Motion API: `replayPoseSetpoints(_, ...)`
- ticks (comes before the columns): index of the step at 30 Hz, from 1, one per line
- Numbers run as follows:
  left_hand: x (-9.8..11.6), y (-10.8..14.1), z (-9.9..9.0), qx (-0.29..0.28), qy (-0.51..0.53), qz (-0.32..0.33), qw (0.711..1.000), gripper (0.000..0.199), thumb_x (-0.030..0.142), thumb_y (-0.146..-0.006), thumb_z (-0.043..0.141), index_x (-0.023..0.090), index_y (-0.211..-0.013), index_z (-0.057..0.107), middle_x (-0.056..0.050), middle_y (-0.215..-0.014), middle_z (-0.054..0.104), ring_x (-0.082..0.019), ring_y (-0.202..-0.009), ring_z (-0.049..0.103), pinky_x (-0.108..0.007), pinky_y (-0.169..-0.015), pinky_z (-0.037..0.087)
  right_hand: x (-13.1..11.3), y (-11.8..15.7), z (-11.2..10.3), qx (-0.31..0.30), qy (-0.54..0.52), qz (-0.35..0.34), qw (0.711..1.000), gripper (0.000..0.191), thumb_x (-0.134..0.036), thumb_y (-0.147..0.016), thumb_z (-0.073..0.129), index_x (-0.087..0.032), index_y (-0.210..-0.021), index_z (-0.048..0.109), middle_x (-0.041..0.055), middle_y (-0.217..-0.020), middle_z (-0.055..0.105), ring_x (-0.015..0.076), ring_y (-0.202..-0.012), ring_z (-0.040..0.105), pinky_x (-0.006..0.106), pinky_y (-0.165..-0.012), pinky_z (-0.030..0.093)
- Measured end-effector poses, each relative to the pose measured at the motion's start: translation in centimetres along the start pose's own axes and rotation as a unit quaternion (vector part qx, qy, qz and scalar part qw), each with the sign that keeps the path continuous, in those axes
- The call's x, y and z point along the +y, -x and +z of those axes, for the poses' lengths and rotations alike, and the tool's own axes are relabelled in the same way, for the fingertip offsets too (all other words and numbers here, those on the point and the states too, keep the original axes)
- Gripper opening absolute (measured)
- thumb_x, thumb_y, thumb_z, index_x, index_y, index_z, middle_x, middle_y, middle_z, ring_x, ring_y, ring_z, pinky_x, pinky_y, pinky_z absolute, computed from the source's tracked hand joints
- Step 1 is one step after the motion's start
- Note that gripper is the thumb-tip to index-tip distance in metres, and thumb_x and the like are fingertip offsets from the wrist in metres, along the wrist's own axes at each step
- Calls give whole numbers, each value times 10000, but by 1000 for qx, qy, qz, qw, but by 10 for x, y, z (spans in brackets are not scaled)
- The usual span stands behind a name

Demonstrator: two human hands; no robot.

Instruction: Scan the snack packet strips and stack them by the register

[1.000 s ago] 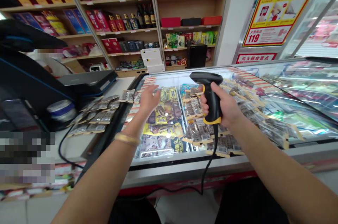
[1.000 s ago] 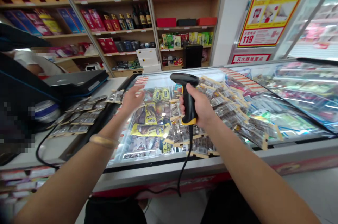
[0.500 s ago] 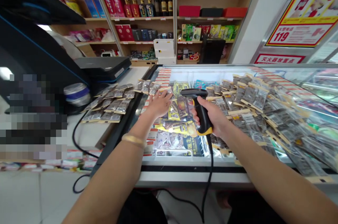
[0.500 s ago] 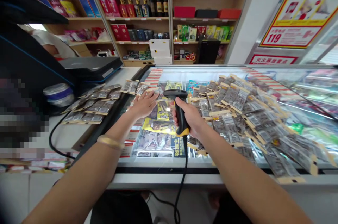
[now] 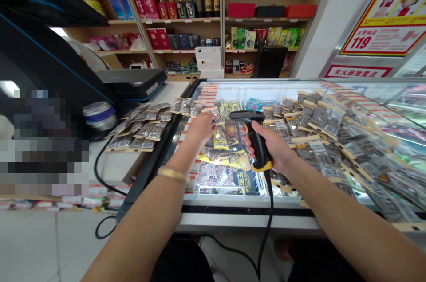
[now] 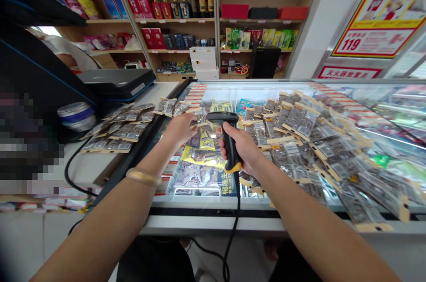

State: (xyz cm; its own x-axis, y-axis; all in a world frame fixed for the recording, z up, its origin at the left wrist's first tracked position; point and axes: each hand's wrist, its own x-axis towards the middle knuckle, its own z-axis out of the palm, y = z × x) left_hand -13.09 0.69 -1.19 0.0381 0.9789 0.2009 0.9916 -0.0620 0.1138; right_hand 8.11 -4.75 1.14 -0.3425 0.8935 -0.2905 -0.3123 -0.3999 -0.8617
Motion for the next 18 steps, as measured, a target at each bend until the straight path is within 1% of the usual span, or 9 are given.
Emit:
replayPoseSetpoints(5,5,3,-5,-15,-25,12,1000,246,156,-847,532,117,-957,748,-177,-1017,740,-279,-987,694,-327,-844,501,0,0,-2,-12,-10,-7,1000,263,-411,-931,569,-161,-859,602,-15,-558,542,93,-406,471,187,-364,416)
replayPoseSetpoints(7,7,5,-9,-16,-34,8,999,247,133,-832,530,118,-937,752,-178,-1005,742,-276,-973,696,-324,-826,497,1,-1,-4,-15,-12,-8,1000,264,-418,-921,582,-160,-867,605,-15,-563,546,93,-408,473,190,-366,419)
replayPoseSetpoints(10,4,11,-21,-22,-47,-1,999,215,150,-805,573,142,-912,759,-154,-1007,746,-266,-946,697,-319,-809,496,1,-2,-5,-16,-12,-10,1000,265,-423,-919,585,-161,-879,605,-16,-573,552,95,-411,480,192,-366,419)
replayPoseSetpoints(12,-3,16,-28,-47,-32,8,998,174,142,-765,612,164,-848,763,-119,-990,751,-247,-929,696,-301,-814,494,1,-1,-5,-14,-9,-8,1000,261,-414,-929,568,-160,-882,604,-16,-573,552,96,-409,480,193,-366,418)
replayPoseSetpoints(14,-11,20,-33,-83,7,14,996,136,147,-735,637,179,-777,762,-86,-964,753,-225,-922,693,-273,-824,493,0,1,-3,-12,-7,-4,1000,259,-408,-937,555,-159,-886,604,-16,-570,551,95,-406,478,193,-369,418)
replayPoseSetpoints(15,-15,21,-34,-90,33,1,995,123,183,-737,651,186,-782,765,-74,-960,753,-219,-924,692,-263,-826,495,-1,2,-2,-12,-7,-3,1000,258,-407,-937,554,-158,-891,605,-16,-570,550,95,-406,477,193,-371,417)
replayPoseSetpoints(16,-18,21,-32,-84,56,-26,995,145,250,-750,665,193,-827,773,-69,-975,751,-221,-940,690,-263,-836,499,-1,3,-2,-12,-6,-3,1000,259,-409,-934,558,-158,-898,607,-16,-570,550,96,-407,475,194,-371,416)
replayPoseSetpoints(18,-20,19,-26,-45,75,-107,990,345,445,-789,652,189,-991,766,-94,-1069,737,-255,-1027,675,-298,-894,502,0,4,-1,-14,-3,-3,1000,264,-418,-924,571,-157,-916,609,-15,-571,552,98,-409,473,196,-371,413)
